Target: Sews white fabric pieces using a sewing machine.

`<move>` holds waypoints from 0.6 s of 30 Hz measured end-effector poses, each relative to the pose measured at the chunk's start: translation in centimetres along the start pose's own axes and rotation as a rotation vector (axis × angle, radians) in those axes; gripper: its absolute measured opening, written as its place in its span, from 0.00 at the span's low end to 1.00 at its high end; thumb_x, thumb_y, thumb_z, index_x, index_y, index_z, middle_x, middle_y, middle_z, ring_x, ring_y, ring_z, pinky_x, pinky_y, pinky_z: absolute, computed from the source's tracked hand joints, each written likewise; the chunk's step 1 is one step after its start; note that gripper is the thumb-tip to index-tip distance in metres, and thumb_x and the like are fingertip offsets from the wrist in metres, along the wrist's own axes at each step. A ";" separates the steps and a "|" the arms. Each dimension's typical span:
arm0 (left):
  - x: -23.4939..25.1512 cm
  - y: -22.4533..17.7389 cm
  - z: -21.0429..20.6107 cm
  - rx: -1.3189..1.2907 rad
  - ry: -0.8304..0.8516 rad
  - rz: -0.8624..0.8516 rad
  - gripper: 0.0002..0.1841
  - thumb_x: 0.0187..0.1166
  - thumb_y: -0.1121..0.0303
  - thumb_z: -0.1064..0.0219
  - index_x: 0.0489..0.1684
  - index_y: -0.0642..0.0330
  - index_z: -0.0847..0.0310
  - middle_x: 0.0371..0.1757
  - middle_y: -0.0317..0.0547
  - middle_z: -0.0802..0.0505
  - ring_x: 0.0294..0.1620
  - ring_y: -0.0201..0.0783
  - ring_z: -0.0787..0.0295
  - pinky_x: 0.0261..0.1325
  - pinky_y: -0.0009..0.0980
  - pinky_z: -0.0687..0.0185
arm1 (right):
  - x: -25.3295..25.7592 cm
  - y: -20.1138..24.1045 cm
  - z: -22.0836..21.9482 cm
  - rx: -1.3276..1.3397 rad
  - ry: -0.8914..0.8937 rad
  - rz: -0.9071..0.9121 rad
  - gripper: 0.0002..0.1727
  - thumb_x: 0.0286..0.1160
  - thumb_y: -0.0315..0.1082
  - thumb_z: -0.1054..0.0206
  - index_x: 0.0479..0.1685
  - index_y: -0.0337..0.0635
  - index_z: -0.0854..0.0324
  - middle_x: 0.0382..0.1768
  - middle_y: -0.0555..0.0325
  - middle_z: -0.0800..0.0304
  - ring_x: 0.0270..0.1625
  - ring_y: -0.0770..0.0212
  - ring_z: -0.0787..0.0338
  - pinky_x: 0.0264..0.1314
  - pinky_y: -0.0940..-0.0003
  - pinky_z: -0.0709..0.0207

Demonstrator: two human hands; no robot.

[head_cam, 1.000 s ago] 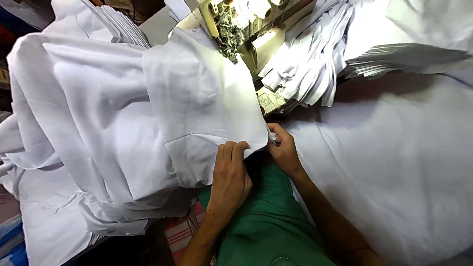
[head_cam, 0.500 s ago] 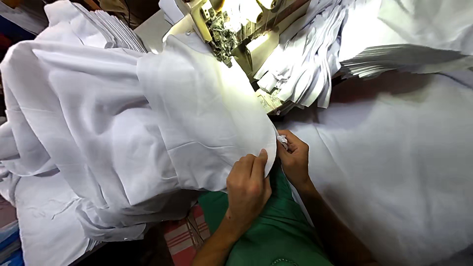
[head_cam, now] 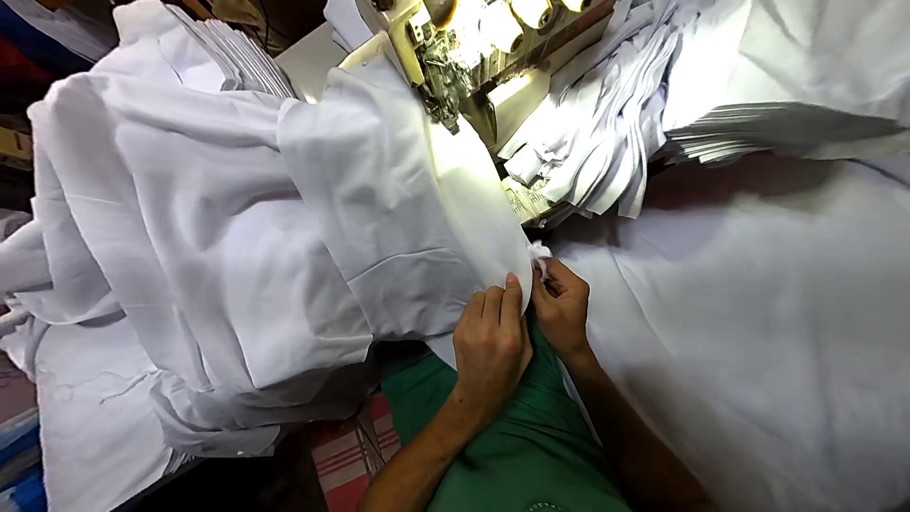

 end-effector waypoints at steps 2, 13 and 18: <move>0.8 0.1 0.2 0.020 -0.024 0.008 0.13 0.71 0.73 0.33 0.49 0.66 0.06 0.32 0.47 0.09 0.34 0.42 0.12 0.34 0.30 0.18 | 0.7 0.1 -0.6 0.004 0.014 0.010 0.07 0.78 0.23 0.38 0.41 0.32 0.14 0.33 0.66 0.10 0.38 0.84 0.13 0.47 0.87 0.18; 3.2 1.8 -0.2 0.059 -0.014 0.104 0.23 0.67 0.77 0.33 0.65 0.67 0.13 0.44 0.52 0.09 0.49 0.50 0.13 0.52 0.38 0.17 | 3.7 0.5 -3.6 0.037 0.031 -0.017 0.05 0.78 0.23 0.38 0.42 0.37 0.17 0.28 0.67 0.16 0.31 0.79 0.18 0.36 0.83 0.21; 1.9 3.6 -0.6 0.075 -0.045 0.179 0.20 0.66 0.79 0.36 0.58 0.61 0.10 0.48 0.55 0.14 0.53 0.55 0.20 0.52 0.44 0.23 | 3.6 -0.3 -3.9 0.024 0.054 -0.029 0.06 0.81 0.28 0.36 0.45 0.37 0.15 0.28 0.67 0.16 0.28 0.79 0.20 0.32 0.84 0.24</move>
Point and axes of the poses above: each hand's wrist, its own x-axis towards the middle knuckle, its own z-axis out of the back of the hand, y = z × x, the point moved 5 cm from there along x, towards the middle knuckle
